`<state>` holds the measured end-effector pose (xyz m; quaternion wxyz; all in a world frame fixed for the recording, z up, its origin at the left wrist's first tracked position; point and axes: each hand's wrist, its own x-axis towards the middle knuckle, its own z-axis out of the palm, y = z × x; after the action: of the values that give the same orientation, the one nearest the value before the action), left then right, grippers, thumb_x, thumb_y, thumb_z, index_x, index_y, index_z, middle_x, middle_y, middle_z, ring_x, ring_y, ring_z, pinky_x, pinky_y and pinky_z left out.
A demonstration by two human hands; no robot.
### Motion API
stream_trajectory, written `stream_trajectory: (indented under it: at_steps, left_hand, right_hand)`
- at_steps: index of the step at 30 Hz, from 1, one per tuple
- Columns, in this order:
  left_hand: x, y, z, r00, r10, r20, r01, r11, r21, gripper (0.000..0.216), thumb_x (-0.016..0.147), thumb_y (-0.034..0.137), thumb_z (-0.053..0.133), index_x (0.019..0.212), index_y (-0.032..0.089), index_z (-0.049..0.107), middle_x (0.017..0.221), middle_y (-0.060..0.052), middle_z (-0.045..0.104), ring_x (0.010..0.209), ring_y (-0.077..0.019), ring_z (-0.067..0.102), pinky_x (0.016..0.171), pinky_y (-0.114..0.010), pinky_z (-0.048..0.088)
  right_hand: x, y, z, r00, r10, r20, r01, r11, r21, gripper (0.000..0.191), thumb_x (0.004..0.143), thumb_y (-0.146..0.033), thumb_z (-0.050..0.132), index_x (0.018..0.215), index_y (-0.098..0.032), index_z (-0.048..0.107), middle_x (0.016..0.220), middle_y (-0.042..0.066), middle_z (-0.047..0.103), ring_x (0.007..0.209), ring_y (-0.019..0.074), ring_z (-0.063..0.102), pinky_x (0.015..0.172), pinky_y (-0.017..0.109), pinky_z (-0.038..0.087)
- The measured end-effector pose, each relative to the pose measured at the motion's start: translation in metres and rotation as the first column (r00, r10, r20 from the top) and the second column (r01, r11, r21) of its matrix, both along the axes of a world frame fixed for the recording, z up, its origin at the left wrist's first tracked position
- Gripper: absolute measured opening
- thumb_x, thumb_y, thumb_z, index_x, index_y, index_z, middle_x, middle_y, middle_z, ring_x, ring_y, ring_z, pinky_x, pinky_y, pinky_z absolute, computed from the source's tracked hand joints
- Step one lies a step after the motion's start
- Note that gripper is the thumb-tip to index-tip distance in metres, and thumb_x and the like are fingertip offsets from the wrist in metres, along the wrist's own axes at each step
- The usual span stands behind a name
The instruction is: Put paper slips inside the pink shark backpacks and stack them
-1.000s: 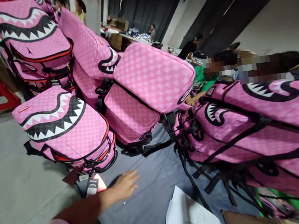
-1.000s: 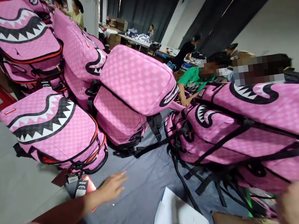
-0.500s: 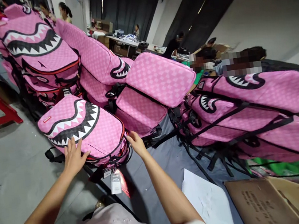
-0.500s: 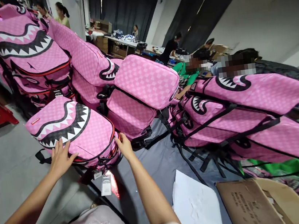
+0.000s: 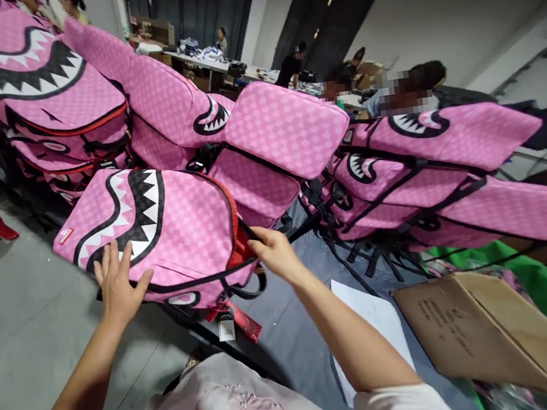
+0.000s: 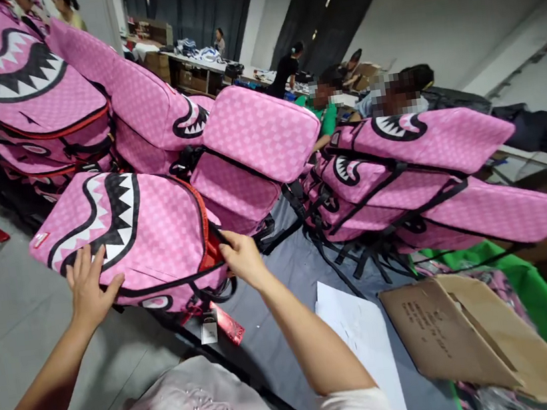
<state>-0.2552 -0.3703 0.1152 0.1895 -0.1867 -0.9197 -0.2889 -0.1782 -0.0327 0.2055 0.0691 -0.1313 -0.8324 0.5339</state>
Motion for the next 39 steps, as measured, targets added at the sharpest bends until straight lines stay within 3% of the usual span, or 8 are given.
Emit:
stream_trajectory:
  at_steps: [5, 13, 17, 21, 27, 30, 35, 39]
  left_hand:
    - [0.036, 0.037, 0.014, 0.979, -0.192, -0.067, 0.191, 0.981, -0.015, 0.061, 0.097, 0.047, 0.048, 0.154, 0.031, 0.038, 0.169, -0.008, 0.017, 0.154, -0.0361, 0.015, 0.123, -0.060, 0.008]
    - [0.030, 0.101, -0.051, 0.910, -0.138, 0.392, 0.102, 0.989, 0.111, 0.064, 0.096, 0.053, 0.042, 0.146, 0.014, 0.050, 0.159, -0.022, 0.036, 0.148, -0.0389, 0.031, 0.117, -0.057, 0.031]
    - [0.012, 0.117, -0.043, 0.884, -0.003, 0.467, 0.013, 1.000, -0.019, 0.064, 0.094, 0.055, 0.040, 0.136, 0.011, 0.059, 0.133, -0.022, 0.063, 0.128, -0.0396, 0.056, 0.110, -0.054, 0.041]
    - [0.025, 0.154, 0.003, 0.970, 0.173, 0.172, -0.143, 0.975, -0.172, 0.062, 0.094, 0.049, 0.044, 0.138, 0.006, 0.055, 0.138, -0.025, 0.059, 0.132, -0.0449, 0.050, 0.113, -0.068, 0.026]
    - [0.201, 0.283, 0.014, 0.840, -0.451, 0.301, 0.452, 0.889, 0.073, 0.095, 0.080, 0.054, 0.066, 0.158, 0.019, 0.025, 0.168, -0.018, 0.015, 0.155, -0.0345, 0.009, 0.123, -0.054, 0.017]
    - [0.262, 0.336, -0.008, 0.785, -0.369, 0.497, 0.334, 0.929, 0.163, 0.100, 0.083, 0.057, 0.062, 0.160, 0.013, 0.014, 0.168, -0.021, 0.005, 0.156, -0.0346, 0.000, 0.124, -0.056, 0.011]
    - [0.267, 0.366, 0.000, 0.831, -0.154, 0.535, 0.147, 0.988, 0.055, 0.085, 0.088, 0.043, 0.058, 0.156, 0.005, 0.024, 0.163, -0.027, 0.024, 0.155, -0.0355, 0.011, 0.124, -0.052, 0.018]
    - [0.253, 0.348, 0.031, 0.870, -0.114, 0.480, 0.176, 0.980, -0.088, 0.058, 0.089, 0.025, 0.043, 0.144, 0.008, 0.047, 0.125, -0.023, 0.067, 0.123, -0.0351, 0.062, 0.104, -0.048, 0.047]
  right_hand:
    - [0.117, 0.069, 0.001, 0.944, -0.329, -0.020, 0.327, 0.942, -0.078, 0.041, 0.065, -0.038, 0.067, 0.098, -0.017, 0.077, 0.086, 0.003, 0.073, 0.072, 0.0180, 0.063, 0.064, 0.028, 0.051]
    - [0.285, 0.127, -0.150, 0.650, -0.719, 0.246, 0.759, 0.627, -0.173, 0.037, 0.052, -0.041, 0.067, 0.080, -0.017, 0.073, 0.062, 0.000, 0.067, 0.052, 0.0177, 0.054, 0.049, 0.028, 0.042]
    - [0.273, 0.138, -0.155, 0.734, -0.669, 0.119, 0.678, 0.733, -0.062, 0.036, 0.061, -0.035, 0.058, 0.088, -0.017, 0.075, 0.084, 0.005, 0.076, 0.076, 0.0233, 0.066, 0.071, 0.033, 0.052]
    - [0.250, 0.134, -0.142, 0.831, -0.554, 0.057, 0.552, 0.833, 0.047, 0.043, 0.072, -0.026, 0.049, 0.104, -0.018, 0.076, 0.104, 0.008, 0.077, 0.095, 0.0255, 0.069, 0.087, 0.035, 0.051]
    - [0.260, 0.113, -0.120, 0.936, -0.351, 0.036, 0.351, 0.936, 0.016, 0.030, 0.081, -0.023, 0.053, 0.097, -0.018, 0.078, 0.074, 0.002, 0.072, 0.062, 0.0165, 0.059, 0.063, 0.025, 0.044]
    - [0.267, 0.108, -0.111, 0.964, -0.260, -0.057, 0.254, 0.962, -0.104, 0.026, 0.083, -0.022, 0.051, 0.083, -0.016, 0.076, 0.062, -0.002, 0.063, 0.054, 0.0121, 0.049, 0.056, 0.022, 0.037]
    - [0.271, 0.100, -0.116, 0.975, -0.202, -0.090, 0.183, 0.965, -0.188, 0.026, 0.079, -0.020, 0.050, 0.077, -0.016, 0.075, 0.053, -0.004, 0.056, 0.047, 0.0101, 0.042, 0.050, 0.021, 0.033]
    - [0.275, 0.104, -0.138, 0.954, -0.293, -0.054, 0.263, 0.914, -0.310, 0.033, 0.077, -0.024, 0.049, 0.092, -0.017, 0.079, 0.067, 0.001, 0.070, 0.056, 0.0153, 0.057, 0.059, 0.026, 0.047]
